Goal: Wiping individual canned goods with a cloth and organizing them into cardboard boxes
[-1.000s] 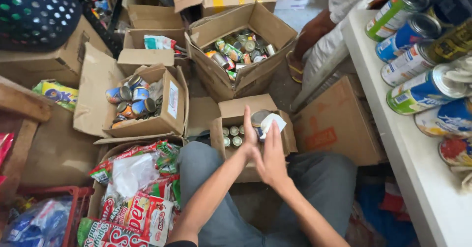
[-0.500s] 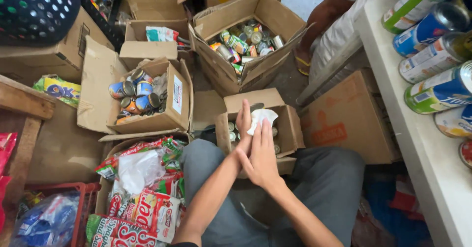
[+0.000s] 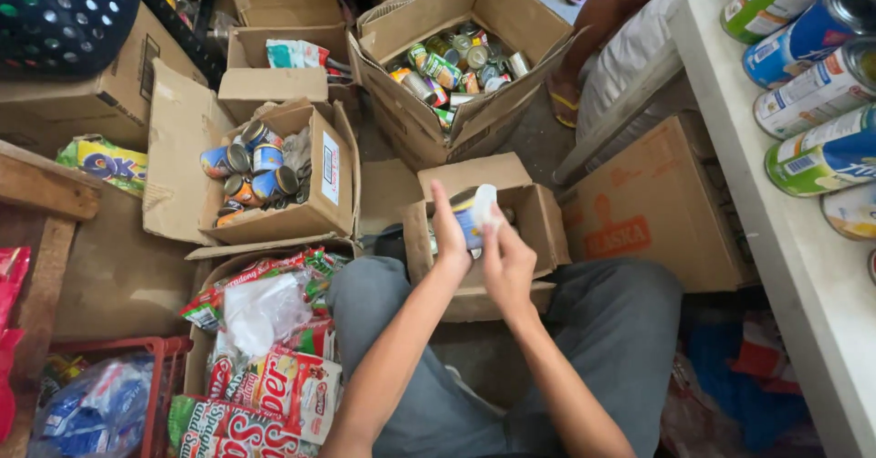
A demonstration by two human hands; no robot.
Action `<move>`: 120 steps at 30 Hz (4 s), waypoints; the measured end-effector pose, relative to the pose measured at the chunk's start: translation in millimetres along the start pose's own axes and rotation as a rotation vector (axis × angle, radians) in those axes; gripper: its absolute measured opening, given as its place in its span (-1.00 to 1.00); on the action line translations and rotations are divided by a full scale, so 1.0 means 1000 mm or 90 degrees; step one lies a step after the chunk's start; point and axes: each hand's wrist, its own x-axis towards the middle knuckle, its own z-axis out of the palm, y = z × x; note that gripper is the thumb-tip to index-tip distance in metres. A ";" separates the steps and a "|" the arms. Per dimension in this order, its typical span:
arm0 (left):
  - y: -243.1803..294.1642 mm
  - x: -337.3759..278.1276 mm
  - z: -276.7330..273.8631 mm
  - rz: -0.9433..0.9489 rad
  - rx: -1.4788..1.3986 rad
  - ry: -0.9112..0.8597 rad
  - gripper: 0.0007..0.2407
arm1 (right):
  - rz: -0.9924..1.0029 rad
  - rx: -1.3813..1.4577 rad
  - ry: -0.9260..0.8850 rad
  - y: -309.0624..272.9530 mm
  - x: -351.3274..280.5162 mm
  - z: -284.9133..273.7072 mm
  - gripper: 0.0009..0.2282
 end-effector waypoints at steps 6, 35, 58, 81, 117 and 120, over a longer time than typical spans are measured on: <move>-0.019 -0.010 -0.007 0.215 0.231 -0.170 -0.58 | 0.148 -0.042 -0.073 0.053 0.027 0.004 -0.65; -0.014 -0.027 -0.002 0.005 0.148 -0.158 -0.51 | -0.081 -0.006 0.025 0.028 0.014 -0.009 -0.77; -0.014 -0.009 -0.009 0.037 0.066 -0.158 -0.68 | -0.113 0.051 0.043 0.019 0.005 -0.024 -0.79; -0.025 -0.004 -0.008 0.015 0.144 -0.051 -0.51 | -0.143 -0.051 0.000 0.031 -0.014 -0.029 -0.78; -0.044 0.012 -0.012 -0.021 0.128 -0.217 -0.64 | -0.195 -0.074 0.065 0.069 0.012 -0.014 -0.79; -0.029 -0.001 -0.010 -0.034 0.131 -0.232 -0.62 | -0.113 -0.031 0.097 0.053 0.024 -0.016 -0.82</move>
